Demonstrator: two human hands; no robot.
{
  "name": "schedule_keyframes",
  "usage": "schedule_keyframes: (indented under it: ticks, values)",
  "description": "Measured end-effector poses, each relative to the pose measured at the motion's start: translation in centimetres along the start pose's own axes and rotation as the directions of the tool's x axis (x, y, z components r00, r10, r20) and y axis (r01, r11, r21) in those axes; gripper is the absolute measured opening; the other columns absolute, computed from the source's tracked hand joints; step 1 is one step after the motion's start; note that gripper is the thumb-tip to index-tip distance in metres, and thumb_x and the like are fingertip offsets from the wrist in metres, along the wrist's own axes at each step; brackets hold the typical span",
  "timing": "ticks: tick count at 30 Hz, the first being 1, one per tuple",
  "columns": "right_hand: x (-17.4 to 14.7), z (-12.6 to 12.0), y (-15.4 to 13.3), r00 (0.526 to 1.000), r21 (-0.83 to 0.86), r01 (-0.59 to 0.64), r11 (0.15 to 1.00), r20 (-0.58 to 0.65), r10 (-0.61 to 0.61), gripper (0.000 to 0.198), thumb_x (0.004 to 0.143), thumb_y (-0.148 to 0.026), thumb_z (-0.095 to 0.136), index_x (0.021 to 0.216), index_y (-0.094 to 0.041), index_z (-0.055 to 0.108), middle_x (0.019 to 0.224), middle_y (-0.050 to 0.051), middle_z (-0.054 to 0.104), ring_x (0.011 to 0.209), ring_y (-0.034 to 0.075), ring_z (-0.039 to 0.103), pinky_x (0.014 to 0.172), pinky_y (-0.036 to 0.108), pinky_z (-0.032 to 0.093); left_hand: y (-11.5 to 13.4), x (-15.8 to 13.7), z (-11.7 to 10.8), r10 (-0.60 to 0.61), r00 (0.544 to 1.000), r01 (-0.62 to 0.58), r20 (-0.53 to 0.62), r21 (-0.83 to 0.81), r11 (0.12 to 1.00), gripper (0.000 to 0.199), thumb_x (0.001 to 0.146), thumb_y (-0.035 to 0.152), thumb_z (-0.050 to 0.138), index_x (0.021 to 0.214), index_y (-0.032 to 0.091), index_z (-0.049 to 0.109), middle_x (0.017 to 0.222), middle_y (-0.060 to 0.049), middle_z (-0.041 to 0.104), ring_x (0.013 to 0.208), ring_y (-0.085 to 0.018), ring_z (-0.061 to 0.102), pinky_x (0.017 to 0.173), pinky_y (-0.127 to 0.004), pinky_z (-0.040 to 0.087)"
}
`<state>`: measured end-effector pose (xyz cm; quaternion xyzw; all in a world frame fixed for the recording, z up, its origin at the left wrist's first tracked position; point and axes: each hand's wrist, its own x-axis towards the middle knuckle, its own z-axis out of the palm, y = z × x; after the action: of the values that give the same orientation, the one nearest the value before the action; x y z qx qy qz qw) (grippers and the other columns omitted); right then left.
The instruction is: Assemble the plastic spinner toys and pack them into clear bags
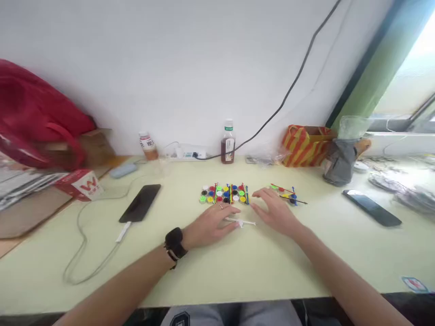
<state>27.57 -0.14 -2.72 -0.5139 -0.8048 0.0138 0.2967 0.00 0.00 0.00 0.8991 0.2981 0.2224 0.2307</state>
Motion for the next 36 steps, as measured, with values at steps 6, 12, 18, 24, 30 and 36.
schedule_keyframes:
  ticks: [6,12,18,24,30,36]
  values:
    - [0.3,-4.2,7.6,0.968,-0.277,-0.046,0.96,0.226,0.111,0.084,0.082,-0.057,0.073,0.156,-0.036,0.041,0.157,0.013,0.047,0.144,0.044,0.039,0.112,0.063,0.039,0.3,0.0,0.2,0.139,0.989,-0.137,0.05,-0.033,0.99,0.046,0.098,0.042,0.066,0.142,0.031,0.061,0.143,-0.007,0.065,0.131,-0.028,0.058,0.115,-0.046,0.043]
    - [0.8,-3.6,12.4,0.942,-0.135,-0.066,0.989,0.318,0.106,0.068,0.098,-0.059,0.05,0.16,-0.035,0.037,0.16,0.01,0.047,0.145,0.039,0.044,0.115,0.06,0.04,-0.4,0.2,0.5,0.151,0.986,-0.146,0.071,-0.072,0.987,0.02,0.099,0.033,0.064,0.113,0.025,0.077,0.109,-0.006,0.078,0.105,-0.023,0.067,0.097,-0.038,0.051]
    - [-2.4,-2.7,11.5,0.982,0.01,-0.029,1.0,0.186,0.026,0.054,0.106,-0.046,0.04,0.157,-0.03,0.043,0.152,0.01,0.056,0.139,0.032,0.054,0.117,0.054,0.044,-0.7,0.0,0.6,0.055,0.998,-0.053,0.023,-0.078,0.996,0.016,0.096,0.032,0.068,0.107,0.023,0.075,0.1,-0.005,0.075,0.098,-0.023,0.066,0.087,-0.035,0.052]
    - [-6.1,-3.8,7.0,0.976,0.065,0.018,0.998,0.215,-0.032,0.052,0.105,-0.033,0.045,0.157,-0.032,0.042,0.153,0.008,0.055,0.142,0.031,0.051,0.119,0.056,0.042,-0.7,-0.1,0.6,-0.003,1.0,0.002,-0.015,-0.111,0.994,0.023,0.097,0.036,0.065,0.115,0.024,0.07,0.109,-0.006,0.073,0.102,-0.023,0.066,0.093,-0.038,0.053]
    - [-7.5,-3.2,-1.0,0.952,0.196,0.106,0.975,0.263,-0.157,0.059,0.104,-0.031,0.052,0.161,-0.031,0.035,0.158,0.008,0.049,0.147,0.029,0.044,0.12,0.052,0.042,-1.0,-0.2,0.7,-0.049,0.998,0.057,0.036,-0.255,0.965,0.046,0.097,0.048,0.065,0.136,0.026,0.062,0.128,-0.011,0.067,0.116,-0.025,0.065,0.105,-0.043,0.053]
    - [-5.8,-0.5,-6.5,0.941,0.304,0.206,0.93,0.201,-0.274,0.073,0.1,-0.024,0.057,0.164,-0.025,0.022,0.163,0.012,0.037,0.154,0.027,0.029,0.125,0.05,0.036,-0.6,-0.3,0.0,-0.024,0.994,0.054,0.109,-0.282,0.958,0.067,0.088,0.052,0.075,0.147,0.027,0.055,0.148,-0.012,0.058,0.139,-0.033,0.052,0.119,-0.052,0.041]
